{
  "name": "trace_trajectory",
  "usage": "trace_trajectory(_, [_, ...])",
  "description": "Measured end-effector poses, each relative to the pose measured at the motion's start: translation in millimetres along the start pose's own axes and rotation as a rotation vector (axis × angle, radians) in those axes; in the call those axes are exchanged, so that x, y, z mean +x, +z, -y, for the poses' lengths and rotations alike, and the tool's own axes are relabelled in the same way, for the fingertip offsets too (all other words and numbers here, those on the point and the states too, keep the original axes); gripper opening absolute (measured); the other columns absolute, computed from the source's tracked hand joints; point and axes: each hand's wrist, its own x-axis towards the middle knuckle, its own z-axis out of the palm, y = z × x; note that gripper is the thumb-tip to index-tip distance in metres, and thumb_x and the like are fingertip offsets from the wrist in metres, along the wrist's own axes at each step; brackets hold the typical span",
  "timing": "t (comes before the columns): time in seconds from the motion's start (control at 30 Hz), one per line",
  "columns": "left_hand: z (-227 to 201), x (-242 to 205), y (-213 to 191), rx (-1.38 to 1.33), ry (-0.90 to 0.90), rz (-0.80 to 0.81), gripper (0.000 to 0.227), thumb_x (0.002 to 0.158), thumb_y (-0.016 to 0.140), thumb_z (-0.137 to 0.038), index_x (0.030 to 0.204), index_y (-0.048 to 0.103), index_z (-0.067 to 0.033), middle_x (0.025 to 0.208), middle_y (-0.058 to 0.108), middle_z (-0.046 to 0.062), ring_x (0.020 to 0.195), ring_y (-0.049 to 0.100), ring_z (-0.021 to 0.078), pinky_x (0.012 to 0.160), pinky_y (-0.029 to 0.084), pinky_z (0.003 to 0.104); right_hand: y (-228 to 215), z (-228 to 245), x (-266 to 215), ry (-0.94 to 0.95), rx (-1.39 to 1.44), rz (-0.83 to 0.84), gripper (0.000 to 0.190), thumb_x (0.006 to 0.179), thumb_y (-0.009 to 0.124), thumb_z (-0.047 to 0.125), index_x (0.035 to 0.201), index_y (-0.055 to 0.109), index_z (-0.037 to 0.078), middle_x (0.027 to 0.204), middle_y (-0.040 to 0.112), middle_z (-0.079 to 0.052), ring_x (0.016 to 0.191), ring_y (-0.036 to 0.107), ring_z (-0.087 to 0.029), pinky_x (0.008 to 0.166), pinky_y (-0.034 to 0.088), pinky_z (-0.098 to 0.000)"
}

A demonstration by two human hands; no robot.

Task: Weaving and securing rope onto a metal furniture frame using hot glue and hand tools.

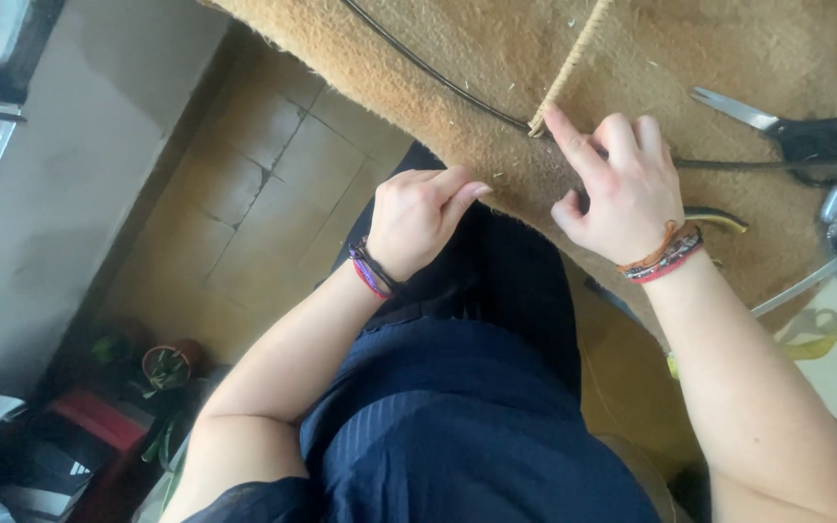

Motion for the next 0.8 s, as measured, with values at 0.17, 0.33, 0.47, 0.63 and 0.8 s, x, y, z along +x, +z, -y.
trace_trajectory(0.17, [-19, 19, -15, -0.405, -0.185, -0.056, 0.019, 0.105, 0.060, -0.030, 0.094, 0.070, -0.0178, 0.071, 0.070, -0.001, 0.073, 0.074, 0.0240, 0.066, 0.059, 0.031, 17, -5, -2, 0.007, -0.055, -0.112, 0.103, 0.058, 0.069, 0.023, 0.160, 0.058, 0.025, 0.093, 0.043, -0.003, 0.087, 0.051, -0.028, 0.073, 0.055, -0.0426])
trace_trajectory(0.33, [-28, 38, -19, -0.482, -0.106, -0.103, 0.008, 0.099, 0.068, -0.021, 0.096, 0.075, -0.0173, 0.079, 0.076, 0.005, 0.080, 0.076, 0.0278, 0.077, 0.059, 0.034, 18, -7, -3, 0.016, -0.050, -0.111, 0.099, 0.060, 0.069, 0.022, 0.158, 0.060, 0.026, 0.094, 0.045, -0.003, 0.089, 0.052, -0.029, 0.075, 0.056, -0.0431])
trace_trajectory(0.47, [-19, 63, -12, -0.038, 0.138, -0.245, 0.037, 0.088, 0.076, -0.052, 0.081, 0.066, -0.0170, 0.089, 0.075, 0.002, 0.103, 0.070, 0.0249, 0.097, 0.046, 0.039, 9, -3, -3, 0.019, -0.025, -0.062, 0.092, 0.067, 0.068, 0.018, 0.158, 0.057, 0.024, 0.097, 0.048, -0.007, 0.088, 0.050, -0.032, 0.076, 0.054, -0.0439])
trace_trajectory(0.63, [-14, 82, 10, 0.143, 0.151, -0.146, 0.033, 0.088, 0.079, -0.028, 0.091, 0.048, -0.0167, 0.083, 0.050, -0.002, 0.082, 0.052, 0.0247, 0.085, 0.042, 0.038, 0, 4, 1, 0.037, -0.025, -0.031, 0.086, 0.070, 0.065, 0.014, 0.156, 0.059, 0.019, 0.098, 0.047, -0.007, 0.084, 0.045, -0.032, 0.071, 0.051, -0.0417])
trace_trajectory(0.8, [-14, 86, 17, 0.082, 0.053, -0.106, 0.037, 0.082, 0.080, -0.023, 0.090, 0.045, -0.0193, 0.075, 0.056, -0.010, 0.072, 0.052, 0.0200, 0.081, 0.040, 0.039, 1, 6, 2, 0.044, -0.071, -0.039, 0.088, 0.069, 0.067, 0.016, 0.157, 0.059, 0.020, 0.098, 0.047, -0.007, 0.084, 0.045, -0.032, 0.071, 0.051, -0.0415])
